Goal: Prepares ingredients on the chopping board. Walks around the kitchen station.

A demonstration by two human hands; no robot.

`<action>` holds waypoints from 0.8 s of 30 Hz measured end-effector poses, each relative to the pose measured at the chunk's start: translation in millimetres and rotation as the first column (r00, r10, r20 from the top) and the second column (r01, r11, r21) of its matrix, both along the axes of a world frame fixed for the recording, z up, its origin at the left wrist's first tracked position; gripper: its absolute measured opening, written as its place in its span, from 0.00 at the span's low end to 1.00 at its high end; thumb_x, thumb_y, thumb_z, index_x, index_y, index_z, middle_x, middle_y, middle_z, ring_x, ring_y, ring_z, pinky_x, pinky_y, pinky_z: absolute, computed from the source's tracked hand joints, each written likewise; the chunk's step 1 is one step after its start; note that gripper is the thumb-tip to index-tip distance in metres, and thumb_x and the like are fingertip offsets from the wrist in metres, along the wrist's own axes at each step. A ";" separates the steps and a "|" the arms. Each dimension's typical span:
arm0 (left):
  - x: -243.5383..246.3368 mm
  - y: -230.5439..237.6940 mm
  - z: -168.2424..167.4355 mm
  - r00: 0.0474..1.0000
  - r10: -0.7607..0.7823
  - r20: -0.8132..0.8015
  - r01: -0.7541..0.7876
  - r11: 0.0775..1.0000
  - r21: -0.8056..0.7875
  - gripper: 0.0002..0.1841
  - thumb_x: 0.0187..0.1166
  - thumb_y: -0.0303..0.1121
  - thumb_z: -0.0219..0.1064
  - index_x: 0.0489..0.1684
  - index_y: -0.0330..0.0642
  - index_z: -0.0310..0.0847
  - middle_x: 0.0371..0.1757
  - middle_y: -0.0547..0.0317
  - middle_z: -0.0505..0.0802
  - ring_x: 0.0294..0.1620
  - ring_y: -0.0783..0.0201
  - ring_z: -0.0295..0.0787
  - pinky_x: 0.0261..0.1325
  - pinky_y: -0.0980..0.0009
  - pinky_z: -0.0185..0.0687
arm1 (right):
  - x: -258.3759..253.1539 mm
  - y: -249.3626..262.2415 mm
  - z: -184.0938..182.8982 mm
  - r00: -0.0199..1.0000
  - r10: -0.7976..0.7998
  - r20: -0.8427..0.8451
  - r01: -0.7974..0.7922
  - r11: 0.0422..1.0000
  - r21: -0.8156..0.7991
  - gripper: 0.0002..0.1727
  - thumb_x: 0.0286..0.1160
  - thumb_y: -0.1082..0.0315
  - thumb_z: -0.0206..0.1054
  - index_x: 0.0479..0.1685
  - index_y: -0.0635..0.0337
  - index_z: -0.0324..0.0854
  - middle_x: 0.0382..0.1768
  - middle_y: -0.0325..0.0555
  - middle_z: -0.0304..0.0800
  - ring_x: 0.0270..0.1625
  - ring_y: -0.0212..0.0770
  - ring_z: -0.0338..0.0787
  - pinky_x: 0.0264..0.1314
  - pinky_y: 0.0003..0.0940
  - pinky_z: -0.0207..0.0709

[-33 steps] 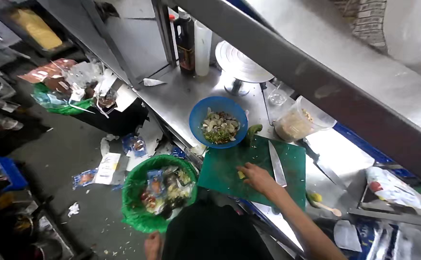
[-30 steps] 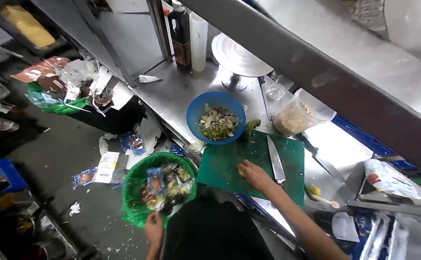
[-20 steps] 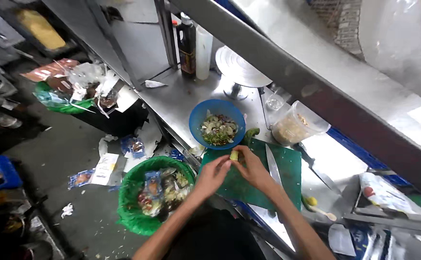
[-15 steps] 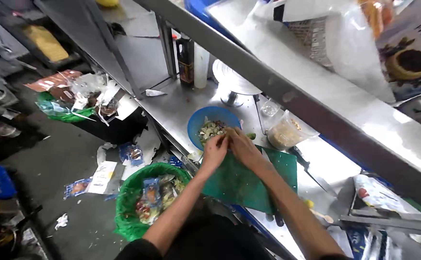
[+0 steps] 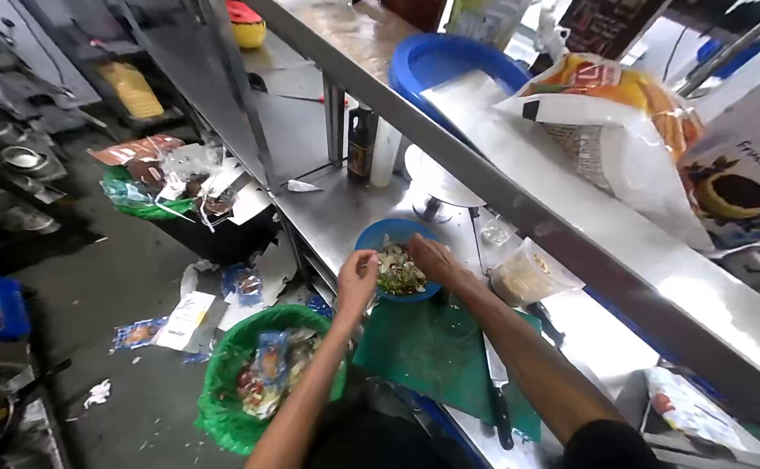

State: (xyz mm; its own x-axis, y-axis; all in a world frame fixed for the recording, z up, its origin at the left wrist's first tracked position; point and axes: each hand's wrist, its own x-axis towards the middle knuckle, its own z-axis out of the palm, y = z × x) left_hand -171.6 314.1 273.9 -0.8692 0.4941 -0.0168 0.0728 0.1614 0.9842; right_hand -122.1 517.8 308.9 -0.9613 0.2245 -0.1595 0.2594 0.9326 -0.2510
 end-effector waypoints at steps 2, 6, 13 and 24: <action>2.8 -43.7 -17.8 0.993 0.115 -0.012 -0.115 0.993 -0.013 0.18 0.91 0.36 0.59 0.67 0.32 0.80 0.62 0.42 0.91 0.57 0.52 0.92 0.62 0.51 0.89 | -1.5 9.6 -5.1 1.000 0.015 -0.013 -0.015 0.999 -0.042 0.17 0.94 0.65 0.50 0.61 0.69 0.77 0.48 0.66 0.89 0.53 0.65 0.92 0.57 0.62 0.84; 19.7 -142.3 -82.2 0.929 0.366 0.045 -0.354 0.920 -0.171 0.18 0.91 0.36 0.59 0.67 0.31 0.80 0.60 0.40 0.91 0.54 0.49 0.92 0.60 0.48 0.89 | -0.9 24.9 -10.3 0.995 0.050 -0.088 -0.059 0.993 -0.102 0.22 0.95 0.56 0.51 0.55 0.68 0.81 0.41 0.64 0.90 0.47 0.64 0.93 0.54 0.63 0.84; 95.4 -282.9 -217.5 0.774 0.608 0.173 -0.465 0.733 -0.497 0.19 0.89 0.34 0.59 0.64 0.24 0.81 0.61 0.28 0.88 0.62 0.39 0.87 0.68 0.43 0.79 | -6.9 24.3 2.4 0.992 0.063 -0.114 -0.073 0.994 -0.084 0.24 0.97 0.56 0.47 0.52 0.70 0.80 0.38 0.65 0.88 0.46 0.65 0.91 0.52 0.63 0.81; 256.6 -345.7 -325.6 0.447 0.721 0.529 -0.005 0.593 -0.805 0.18 0.88 0.34 0.58 0.60 0.25 0.84 0.60 0.31 0.90 0.60 0.40 0.88 0.64 0.43 0.82 | -4.6 8.9 52.0 0.886 0.190 -0.423 -0.160 0.981 0.107 0.12 0.87 0.75 0.56 0.50 0.65 0.87 0.49 0.57 0.93 0.57 0.57 0.91 0.67 0.50 0.81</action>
